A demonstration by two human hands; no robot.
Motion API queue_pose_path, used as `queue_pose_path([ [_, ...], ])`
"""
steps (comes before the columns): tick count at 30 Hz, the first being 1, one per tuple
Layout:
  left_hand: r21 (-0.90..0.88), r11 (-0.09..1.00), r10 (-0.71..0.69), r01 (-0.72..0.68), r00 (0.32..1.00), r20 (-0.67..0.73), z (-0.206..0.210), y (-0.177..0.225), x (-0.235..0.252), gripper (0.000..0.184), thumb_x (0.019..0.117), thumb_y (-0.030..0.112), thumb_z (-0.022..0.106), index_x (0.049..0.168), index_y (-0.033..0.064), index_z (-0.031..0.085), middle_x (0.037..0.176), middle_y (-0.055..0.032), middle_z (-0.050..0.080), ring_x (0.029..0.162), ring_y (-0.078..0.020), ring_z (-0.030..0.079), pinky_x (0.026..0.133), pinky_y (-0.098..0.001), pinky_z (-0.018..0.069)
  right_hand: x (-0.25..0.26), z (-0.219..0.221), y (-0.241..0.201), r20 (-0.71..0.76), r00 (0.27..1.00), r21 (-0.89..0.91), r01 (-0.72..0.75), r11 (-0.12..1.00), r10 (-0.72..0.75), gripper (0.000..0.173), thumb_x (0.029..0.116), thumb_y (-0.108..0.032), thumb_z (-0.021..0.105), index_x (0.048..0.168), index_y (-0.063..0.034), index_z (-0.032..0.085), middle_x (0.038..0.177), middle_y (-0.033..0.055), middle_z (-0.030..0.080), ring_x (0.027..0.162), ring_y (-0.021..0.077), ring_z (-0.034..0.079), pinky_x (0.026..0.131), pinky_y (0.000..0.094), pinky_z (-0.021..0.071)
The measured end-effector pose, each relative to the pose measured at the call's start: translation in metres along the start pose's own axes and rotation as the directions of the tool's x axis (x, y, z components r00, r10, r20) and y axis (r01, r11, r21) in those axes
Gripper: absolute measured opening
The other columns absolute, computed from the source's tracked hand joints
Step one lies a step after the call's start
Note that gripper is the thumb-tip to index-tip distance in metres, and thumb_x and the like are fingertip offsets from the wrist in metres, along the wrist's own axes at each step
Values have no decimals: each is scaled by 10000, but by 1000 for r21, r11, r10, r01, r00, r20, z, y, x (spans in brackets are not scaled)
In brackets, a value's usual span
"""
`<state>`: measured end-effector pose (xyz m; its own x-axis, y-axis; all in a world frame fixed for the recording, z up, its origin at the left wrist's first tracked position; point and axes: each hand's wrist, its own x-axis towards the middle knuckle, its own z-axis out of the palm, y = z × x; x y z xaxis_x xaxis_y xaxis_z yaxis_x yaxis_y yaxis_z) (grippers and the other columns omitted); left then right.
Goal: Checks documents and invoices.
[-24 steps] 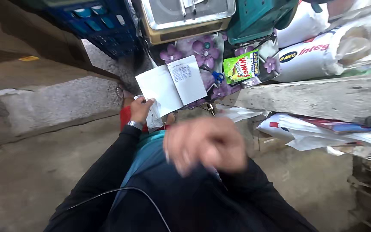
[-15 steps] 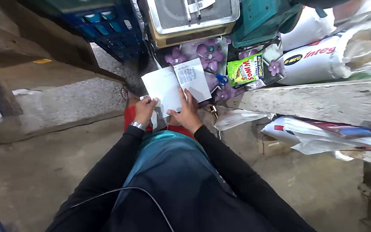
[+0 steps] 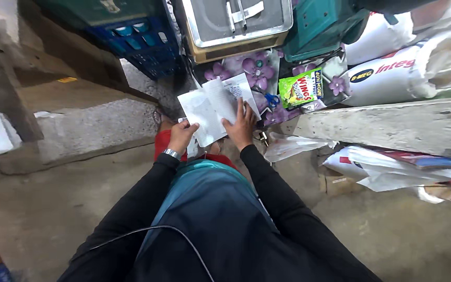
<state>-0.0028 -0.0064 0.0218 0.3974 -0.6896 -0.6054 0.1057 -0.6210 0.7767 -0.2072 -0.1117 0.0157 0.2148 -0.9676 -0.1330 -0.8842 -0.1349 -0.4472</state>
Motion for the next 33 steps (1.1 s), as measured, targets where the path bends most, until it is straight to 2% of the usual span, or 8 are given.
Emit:
queue_pose_path([
  [6, 55, 998, -16, 18, 999, -27, -2, 1, 0, 250, 981, 291, 705, 963, 43, 726, 900, -83, 704, 805, -157, 639, 759, -401, 538, 10, -22, 36, -154, 973, 184, -145, 972, 174, 675, 1018, -387, 556, 1590, -84, 366, 1545, 229, 439, 1436, 387, 417, 1172, 573, 366],
  [10, 120, 993, -5, 4, 1000, 4, -10, -9, -9, 325, 977, 431, 683, 903, 114, 684, 794, -44, 618, 644, -142, 520, 576, -358, 429, -20, -22, 31, -43, 999, 88, 2, 996, 2, 671, 1050, -503, 453, 1601, -132, 362, 1662, 142, 301, 1506, 368, 319, 1188, 636, 302],
  [15, -4, 998, -70, 70, 997, 21, 0, 8, -3, 245, 940, 274, 759, 1012, 42, 736, 979, -94, 745, 929, -185, 702, 885, -442, 573, -53, 4, -15, 126, 960, 73, 241, 968, -249, 1019, 858, -715, 663, 1651, -232, 242, 1716, 58, 180, 1564, 312, 197, 1241, 642, 186],
  [21, 15, 998, -54, 54, 999, -10, 3, 4, 0, 279, 942, 297, 756, 1036, 34, 739, 997, -104, 748, 949, -200, 711, 904, -462, 576, -30, 33, 0, 68, 985, -39, 160, 986, -157, 964, 884, -779, 548, 1643, -253, 271, 1677, 80, 284, 1542, 323, 252, 1218, 678, 167],
  [25, 37, 998, -51, 51, 999, -14, 3, 5, -2, 283, 953, 312, 742, 1019, 37, 739, 979, -99, 744, 929, -188, 704, 893, -450, 570, -12, -9, 1, 90, 996, -1, 12, 1000, -12, 816, 988, -562, 592, 1637, -179, 279, 1648, 156, 326, 1511, 386, 306, 1210, 673, 191],
  [27, 37, 998, -60, 60, 998, -14, 3, 6, 0, 280, 953, 311, 742, 1035, 44, 741, 999, -93, 747, 945, -186, 704, 901, -450, 567, 2, 5, 25, -98, 995, 39, -8, 999, 12, 686, 990, -463, 603, 1570, -144, 421, 1520, 156, 507, 1418, 350, 455, 1200, 629, 270],
  [30, 42, 995, -85, 85, 996, -16, 1, 9, 0, 274, 953, 299, 743, 1067, 50, 745, 1023, -94, 750, 972, -190, 705, 915, -453, 565, 0, 5, 43, -110, 990, 238, -61, 969, 90, 590, 1075, -389, 448, 1604, -142, 359, 1558, 104, 485, 1467, 263, 417, 1246, 561, 258],
  [33, 49, 994, -100, 101, 995, -14, -2, 10, 3, 277, 952, 298, 744, 1079, 52, 750, 1050, -101, 748, 997, -203, 700, 932, -474, 554, -22, -5, 46, -74, 994, 424, -40, 905, 78, 544, 1097, -311, 352, 1626, -189, 310, 1536, 68, 514, 1455, 228, 433, 1247, 593, 221],
])
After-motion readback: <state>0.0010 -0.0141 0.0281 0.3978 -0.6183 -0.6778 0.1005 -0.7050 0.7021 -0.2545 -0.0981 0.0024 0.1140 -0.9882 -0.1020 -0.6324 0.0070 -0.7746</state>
